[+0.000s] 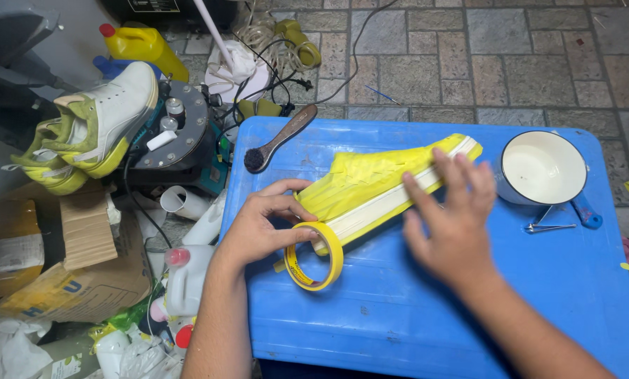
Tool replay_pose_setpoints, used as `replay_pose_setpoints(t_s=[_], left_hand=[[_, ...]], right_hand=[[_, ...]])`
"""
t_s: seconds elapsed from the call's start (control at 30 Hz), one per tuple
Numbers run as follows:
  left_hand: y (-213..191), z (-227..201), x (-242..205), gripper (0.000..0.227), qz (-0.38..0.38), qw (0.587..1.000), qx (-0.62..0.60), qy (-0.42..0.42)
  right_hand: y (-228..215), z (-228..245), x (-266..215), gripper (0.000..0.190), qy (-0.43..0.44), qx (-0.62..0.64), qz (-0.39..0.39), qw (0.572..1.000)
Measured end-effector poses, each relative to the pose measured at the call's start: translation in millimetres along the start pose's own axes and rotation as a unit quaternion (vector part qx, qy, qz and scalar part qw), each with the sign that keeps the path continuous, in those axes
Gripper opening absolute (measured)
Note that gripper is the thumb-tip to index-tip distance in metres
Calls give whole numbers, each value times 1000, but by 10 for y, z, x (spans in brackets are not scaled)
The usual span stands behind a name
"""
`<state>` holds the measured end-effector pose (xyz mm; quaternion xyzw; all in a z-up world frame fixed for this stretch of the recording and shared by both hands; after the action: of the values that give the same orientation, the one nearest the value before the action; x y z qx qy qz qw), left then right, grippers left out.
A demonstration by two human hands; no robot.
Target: The person wraps a yellow sneaker with yellow masking tape, covering the upper and sides while leaving the white midsole exposed. They repeatedly pull, smooth, and tear tape segments to fully mask the shoe surface.
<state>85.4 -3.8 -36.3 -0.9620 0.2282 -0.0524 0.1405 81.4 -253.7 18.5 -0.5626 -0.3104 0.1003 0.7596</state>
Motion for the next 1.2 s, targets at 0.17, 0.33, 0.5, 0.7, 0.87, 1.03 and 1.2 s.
replay_pose_setpoints(t_s=[0.17, 0.33, 0.5, 0.7, 0.87, 1.03, 1.2], left_hand=[[32, 52, 7, 25, 18, 999, -16, -27], [54, -27, 0, 26, 33, 999, 7, 0], [123, 60, 15, 24, 54, 998, -25, -24], [115, -52, 21, 28, 56, 998, 3, 5], [86, -143, 21, 23, 39, 998, -41, 12], [62, -221, -7, 24, 27, 999, 0, 22], [23, -153, -56, 24, -4, 999, 46, -5]], right_hand=[[268, 382, -91, 51, -40, 62, 18, 997], [83, -41, -75, 37, 45, 18, -17, 999], [59, -75, -84, 37, 39, 42, -37, 998], [151, 104, -66, 39, -6, 61, -7, 998], [-35, -293, 69, 39, 61, 26, -18, 998], [-58, -53, 176, 38, -42, 56, -4, 997], [37, 266, 184, 34, -126, 82, 4, 989]])
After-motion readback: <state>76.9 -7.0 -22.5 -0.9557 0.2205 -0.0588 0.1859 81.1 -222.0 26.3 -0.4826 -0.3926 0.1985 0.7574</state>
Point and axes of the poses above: each hand's wrist, its own x-axis towards the middle knuckle, its own y-axis out of the palm, z = x × y, the point moved 10 cm from there along x, towards the middle knuckle, and after that the axes turned 13 degrees about z, right-handed, at the moved point
